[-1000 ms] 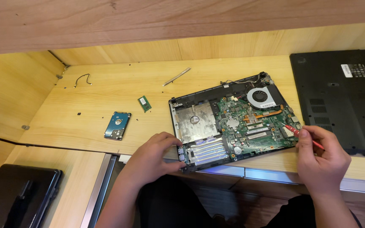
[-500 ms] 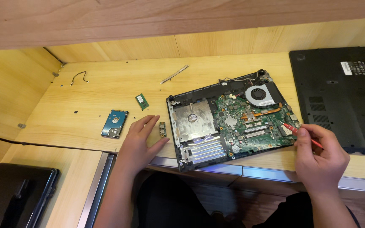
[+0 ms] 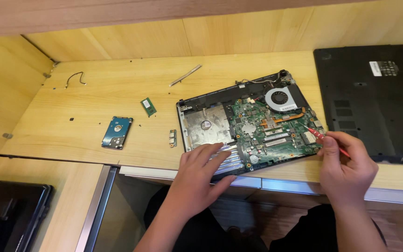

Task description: The person uses a red screwdriver to unscrew and remove components from a disassembled laptop motherboard. They remove a small circuit board and place it on the desk next to a hard drive and RAM stick.

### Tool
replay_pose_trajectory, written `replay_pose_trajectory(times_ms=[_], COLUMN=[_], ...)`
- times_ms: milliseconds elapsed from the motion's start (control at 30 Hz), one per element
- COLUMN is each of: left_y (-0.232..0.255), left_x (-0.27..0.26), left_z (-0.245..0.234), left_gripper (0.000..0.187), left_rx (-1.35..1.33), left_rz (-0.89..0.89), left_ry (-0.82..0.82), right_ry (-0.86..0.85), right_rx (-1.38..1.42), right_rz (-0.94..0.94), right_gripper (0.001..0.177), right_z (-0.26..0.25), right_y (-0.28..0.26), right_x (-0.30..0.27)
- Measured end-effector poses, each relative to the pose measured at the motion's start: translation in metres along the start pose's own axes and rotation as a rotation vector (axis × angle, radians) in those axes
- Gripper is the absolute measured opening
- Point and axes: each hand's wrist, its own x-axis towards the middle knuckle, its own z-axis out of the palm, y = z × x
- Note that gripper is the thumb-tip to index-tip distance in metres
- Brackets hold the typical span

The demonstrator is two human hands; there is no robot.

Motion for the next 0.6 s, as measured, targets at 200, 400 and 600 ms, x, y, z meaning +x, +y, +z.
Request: replay_pose_trajectory(times_ms=[200,400,600], left_y=[0.032,0.031,0.029], left_x=[0.033,0.039,0.044], left_z=[0.021,0.035,0.028], left_gripper=[0.069,0.077,0.066], left_rx=[-0.049,-0.324,-0.523], left_rz=[-0.259,-0.517,-0.588], left_ry=[-0.103,-0.112,0.006], right_ry=[-0.004,-0.01,0.006], right_rx=[-0.033,0.026,0.092], right_rz=[0.003,0.02,0.03], right_gripper=[0.011,0.01,0.016], right_z=[-0.002,-0.001,-0.002], right_y=[-0.002,-0.01,-0.004], right_x=[0.002,0.006,0.004])
